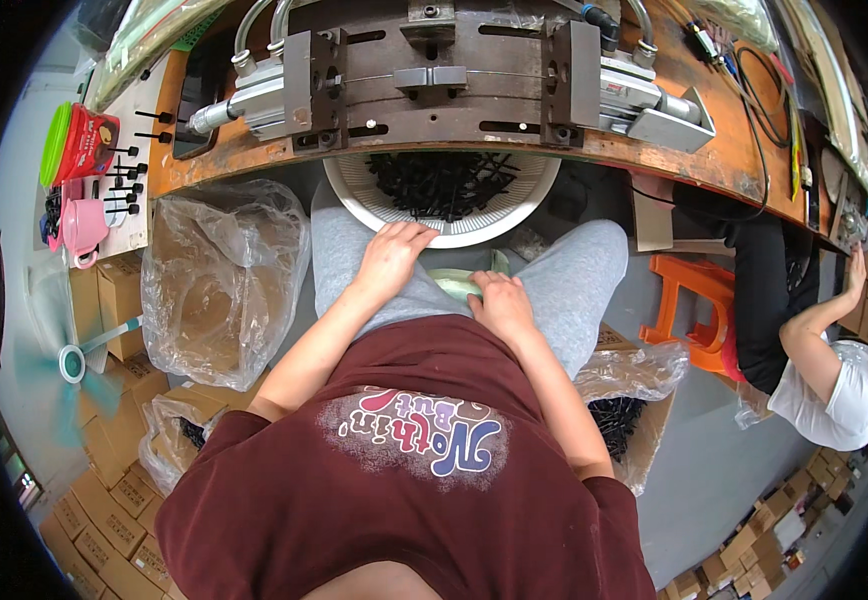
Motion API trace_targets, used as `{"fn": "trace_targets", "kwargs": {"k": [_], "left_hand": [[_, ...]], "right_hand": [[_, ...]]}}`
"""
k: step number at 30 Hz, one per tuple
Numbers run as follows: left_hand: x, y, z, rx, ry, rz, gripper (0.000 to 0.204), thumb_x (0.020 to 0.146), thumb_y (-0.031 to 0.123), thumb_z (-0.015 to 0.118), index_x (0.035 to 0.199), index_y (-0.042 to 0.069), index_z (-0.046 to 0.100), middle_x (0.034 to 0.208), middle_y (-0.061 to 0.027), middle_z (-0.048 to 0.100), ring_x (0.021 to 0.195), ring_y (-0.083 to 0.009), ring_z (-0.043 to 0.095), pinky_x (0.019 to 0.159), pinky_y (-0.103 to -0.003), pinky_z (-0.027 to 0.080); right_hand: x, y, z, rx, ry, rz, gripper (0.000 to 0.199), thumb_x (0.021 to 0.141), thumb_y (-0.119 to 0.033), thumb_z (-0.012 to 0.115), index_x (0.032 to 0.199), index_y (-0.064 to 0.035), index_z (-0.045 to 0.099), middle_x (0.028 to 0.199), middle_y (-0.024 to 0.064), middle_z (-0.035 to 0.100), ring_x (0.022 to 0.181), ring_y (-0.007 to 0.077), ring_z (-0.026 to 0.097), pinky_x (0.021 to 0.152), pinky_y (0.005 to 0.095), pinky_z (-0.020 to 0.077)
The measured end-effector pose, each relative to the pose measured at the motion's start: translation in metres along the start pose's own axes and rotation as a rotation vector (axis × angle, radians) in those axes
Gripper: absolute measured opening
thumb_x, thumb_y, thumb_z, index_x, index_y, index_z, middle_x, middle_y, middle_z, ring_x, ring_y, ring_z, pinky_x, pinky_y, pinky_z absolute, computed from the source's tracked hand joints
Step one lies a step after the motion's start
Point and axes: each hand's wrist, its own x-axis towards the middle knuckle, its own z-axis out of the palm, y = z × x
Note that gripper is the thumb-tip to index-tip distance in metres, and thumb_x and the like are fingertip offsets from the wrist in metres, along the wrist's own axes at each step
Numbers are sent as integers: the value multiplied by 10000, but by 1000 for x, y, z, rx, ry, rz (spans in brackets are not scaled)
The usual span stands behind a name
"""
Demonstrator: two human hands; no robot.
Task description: Manually assemble black plastic components using a specialized mechanical fixture on a workshop bench.
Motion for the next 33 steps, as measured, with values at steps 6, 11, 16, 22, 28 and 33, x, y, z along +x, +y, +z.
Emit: {"fn": "trace_targets", "kwargs": {"k": [6,11,16,22,28,33], "left_hand": [[0,-2,-2,-21,-8,8,354,753,27,565,1081,57,696,1047,-76,666,1004,-274,613,920,-382,472],[0,-2,0,-43,15,1,360,753,22,568,1086,62,698,1048,-77,666,1010,-275,612,925,-382,470],[-2,-1,-2,-41,11,-3,359,754,16,568,1086,60,698,1044,-80,665,1015,-279,611,931,-385,468],[-1,-2,-1,-23,-18,-23,362,761,27,558,1094,58,694,1049,-87,668,1020,-276,613,938,-387,465],[-2,-6,5,-6,80,111,301,826,115,545,1088,51,680,1008,-75,666,1020,-240,622,928,-376,473],[-8,10,2,-41,-148,130,310,818,92,533,1091,38,670,1012,-86,667,981,-264,641,856,-383,504]], "right_hand": [[-4,2,-5,89,43,12,257,837,-177,666,1065,-60,649,1044,150,685,1048,305,620,919,434,433],[-6,1,-6,57,44,0,247,838,-170,662,1060,-61,651,1029,133,691,1030,302,626,891,423,433],[-8,4,-4,86,58,-4,239,838,-172,662,1052,-65,654,1025,127,694,1020,296,629,889,416,435],[-7,4,-1,55,62,-34,236,835,-170,664,1045,-66,654,1021,126,695,1011,296,631,882,420,439],[-8,0,1,15,108,-105,259,827,-135,676,1071,-54,649,970,104,703,930,255,664,832,388,462],[-18,-17,-15,297,245,-145,174,848,-51,657,1020,-31,669,948,126,700,896,276,677,793,378,510]]}}
